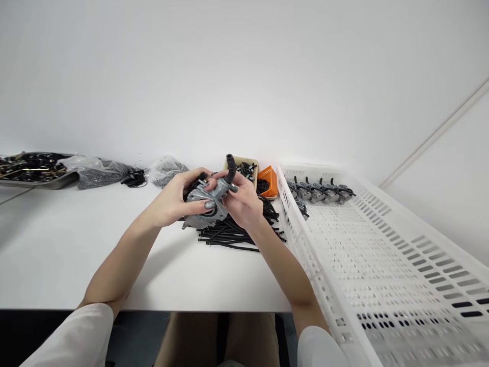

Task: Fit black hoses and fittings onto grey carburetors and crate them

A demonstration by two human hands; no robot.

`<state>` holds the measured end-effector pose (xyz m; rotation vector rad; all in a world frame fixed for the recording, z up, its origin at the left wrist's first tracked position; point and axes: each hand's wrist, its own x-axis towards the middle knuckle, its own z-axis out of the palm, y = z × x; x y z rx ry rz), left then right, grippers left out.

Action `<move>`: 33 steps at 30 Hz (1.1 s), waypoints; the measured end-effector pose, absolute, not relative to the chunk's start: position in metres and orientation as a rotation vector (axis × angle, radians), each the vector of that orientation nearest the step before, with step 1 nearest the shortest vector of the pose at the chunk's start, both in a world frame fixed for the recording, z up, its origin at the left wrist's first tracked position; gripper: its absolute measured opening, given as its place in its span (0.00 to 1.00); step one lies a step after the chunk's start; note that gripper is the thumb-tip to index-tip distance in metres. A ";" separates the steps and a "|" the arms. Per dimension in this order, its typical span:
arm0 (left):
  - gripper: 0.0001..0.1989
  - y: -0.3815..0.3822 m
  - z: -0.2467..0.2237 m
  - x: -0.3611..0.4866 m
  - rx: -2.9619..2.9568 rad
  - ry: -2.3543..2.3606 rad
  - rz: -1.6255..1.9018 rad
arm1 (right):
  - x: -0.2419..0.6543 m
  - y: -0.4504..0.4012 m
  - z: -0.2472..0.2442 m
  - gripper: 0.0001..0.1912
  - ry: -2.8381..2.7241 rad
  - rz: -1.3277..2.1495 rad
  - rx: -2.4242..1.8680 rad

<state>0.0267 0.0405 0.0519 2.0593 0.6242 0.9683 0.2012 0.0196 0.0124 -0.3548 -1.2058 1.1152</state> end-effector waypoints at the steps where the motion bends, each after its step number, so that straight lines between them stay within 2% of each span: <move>1: 0.22 0.041 0.052 0.027 2.068 0.616 0.970 | 0.201 0.020 0.012 0.19 -1.198 1.113 -0.364; 5: 0.23 0.043 0.050 0.027 2.077 0.601 0.968 | 0.200 0.024 0.009 0.21 -1.187 1.114 -0.367; 12: 0.22 0.042 0.051 0.026 2.064 0.604 0.960 | 0.201 0.022 0.011 0.16 -1.238 1.148 -0.278; 19: 0.23 0.042 0.052 0.025 2.049 0.608 0.941 | 0.201 0.021 0.015 0.25 -1.211 1.156 -0.379; 23: 0.23 0.040 0.054 0.026 2.045 0.618 0.926 | 0.202 0.024 0.011 0.19 -1.237 1.125 -0.357; 27: 0.25 0.041 0.053 0.027 2.064 0.670 0.920 | 0.202 0.025 0.011 0.22 -1.230 1.160 -0.349; 33: 0.24 0.043 0.052 0.026 2.066 0.640 0.908 | 0.205 0.026 0.012 0.18 -1.275 1.130 -0.338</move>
